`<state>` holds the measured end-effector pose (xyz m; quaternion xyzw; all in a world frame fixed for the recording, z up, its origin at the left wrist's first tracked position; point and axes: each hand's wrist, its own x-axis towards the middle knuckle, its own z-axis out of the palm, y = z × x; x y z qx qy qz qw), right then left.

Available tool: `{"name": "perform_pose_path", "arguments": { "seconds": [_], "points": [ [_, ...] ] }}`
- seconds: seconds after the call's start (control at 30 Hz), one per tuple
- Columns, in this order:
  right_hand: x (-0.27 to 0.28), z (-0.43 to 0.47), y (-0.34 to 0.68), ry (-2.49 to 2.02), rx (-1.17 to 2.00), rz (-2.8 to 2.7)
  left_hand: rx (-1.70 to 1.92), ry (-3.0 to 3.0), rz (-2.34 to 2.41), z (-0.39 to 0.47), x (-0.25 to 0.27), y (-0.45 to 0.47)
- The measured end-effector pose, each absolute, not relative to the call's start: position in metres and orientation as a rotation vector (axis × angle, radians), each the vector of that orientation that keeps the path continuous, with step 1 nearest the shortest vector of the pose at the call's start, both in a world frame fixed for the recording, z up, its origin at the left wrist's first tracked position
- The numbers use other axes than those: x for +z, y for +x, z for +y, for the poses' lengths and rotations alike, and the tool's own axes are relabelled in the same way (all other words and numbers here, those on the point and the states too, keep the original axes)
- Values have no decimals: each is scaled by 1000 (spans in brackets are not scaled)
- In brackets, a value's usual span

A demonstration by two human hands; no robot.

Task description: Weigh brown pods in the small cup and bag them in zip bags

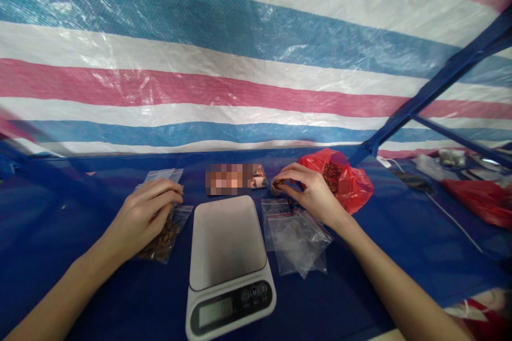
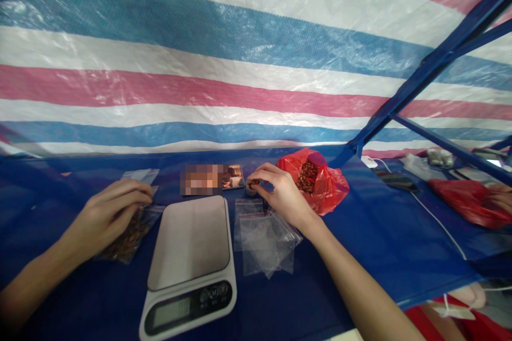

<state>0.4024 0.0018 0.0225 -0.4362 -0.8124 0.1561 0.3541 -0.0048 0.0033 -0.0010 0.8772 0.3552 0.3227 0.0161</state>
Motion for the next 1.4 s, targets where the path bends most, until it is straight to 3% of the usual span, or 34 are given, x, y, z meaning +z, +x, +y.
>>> {"name": "perform_pose_path", "arguments": {
  "seconds": [0.5,0.77,1.27,1.4],
  "points": [
    [12,8,406,-1107,554,-1835,1025,2733,1085,4,-2,-4],
    [6,10,403,-1105,897,-1550,1035,2720,1066,4,-3,-4],
    [28,2,424,-1190,432,-1943,995,2665,1137,-1,-2,-4],
    [28,-3,444,-1412,655,-2215,1007,2700,1137,0,-2,-5]
  ]
}}
